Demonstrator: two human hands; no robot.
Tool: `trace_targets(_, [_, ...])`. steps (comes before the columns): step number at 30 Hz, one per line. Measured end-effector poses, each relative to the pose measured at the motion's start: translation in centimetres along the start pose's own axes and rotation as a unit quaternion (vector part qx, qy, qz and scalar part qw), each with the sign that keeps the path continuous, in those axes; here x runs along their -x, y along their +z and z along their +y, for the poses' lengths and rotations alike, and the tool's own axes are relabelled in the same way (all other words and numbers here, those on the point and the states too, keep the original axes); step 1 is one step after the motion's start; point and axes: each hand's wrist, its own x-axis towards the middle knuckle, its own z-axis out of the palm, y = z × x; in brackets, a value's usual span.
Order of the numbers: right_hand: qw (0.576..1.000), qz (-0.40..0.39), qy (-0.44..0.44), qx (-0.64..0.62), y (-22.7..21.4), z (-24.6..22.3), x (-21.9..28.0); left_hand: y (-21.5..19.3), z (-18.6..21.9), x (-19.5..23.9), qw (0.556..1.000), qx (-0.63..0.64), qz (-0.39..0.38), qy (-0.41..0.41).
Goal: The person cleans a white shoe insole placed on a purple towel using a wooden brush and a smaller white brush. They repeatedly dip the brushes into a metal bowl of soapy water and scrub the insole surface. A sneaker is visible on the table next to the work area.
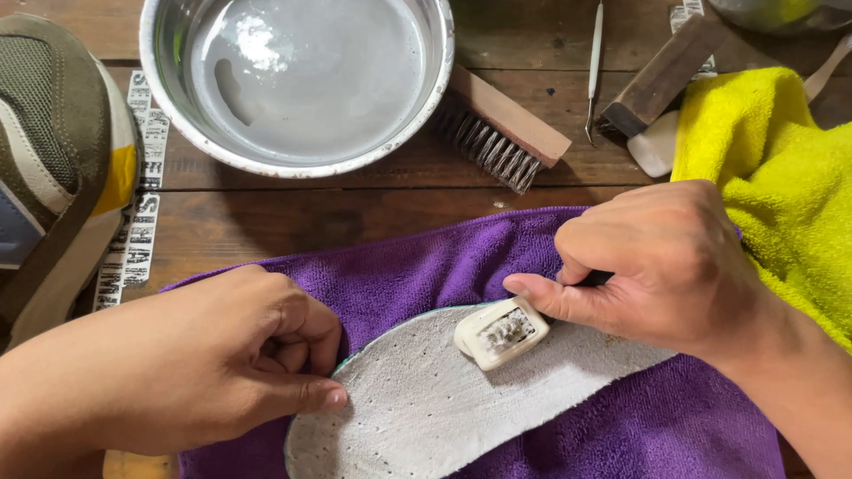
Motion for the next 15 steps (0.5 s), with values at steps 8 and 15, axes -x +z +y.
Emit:
trace_targets(8, [0.999,-0.002,0.026,-0.025,-2.3,1.4,2.4,0.1,-0.6,-0.1,1.000,-0.002,0.013,0.020])
trace_targets(15, [0.978,-0.144,0.129,0.082,-5.1,3.4,4.2,-0.4,0.4,0.4,1.000,0.018,-0.003,-0.004])
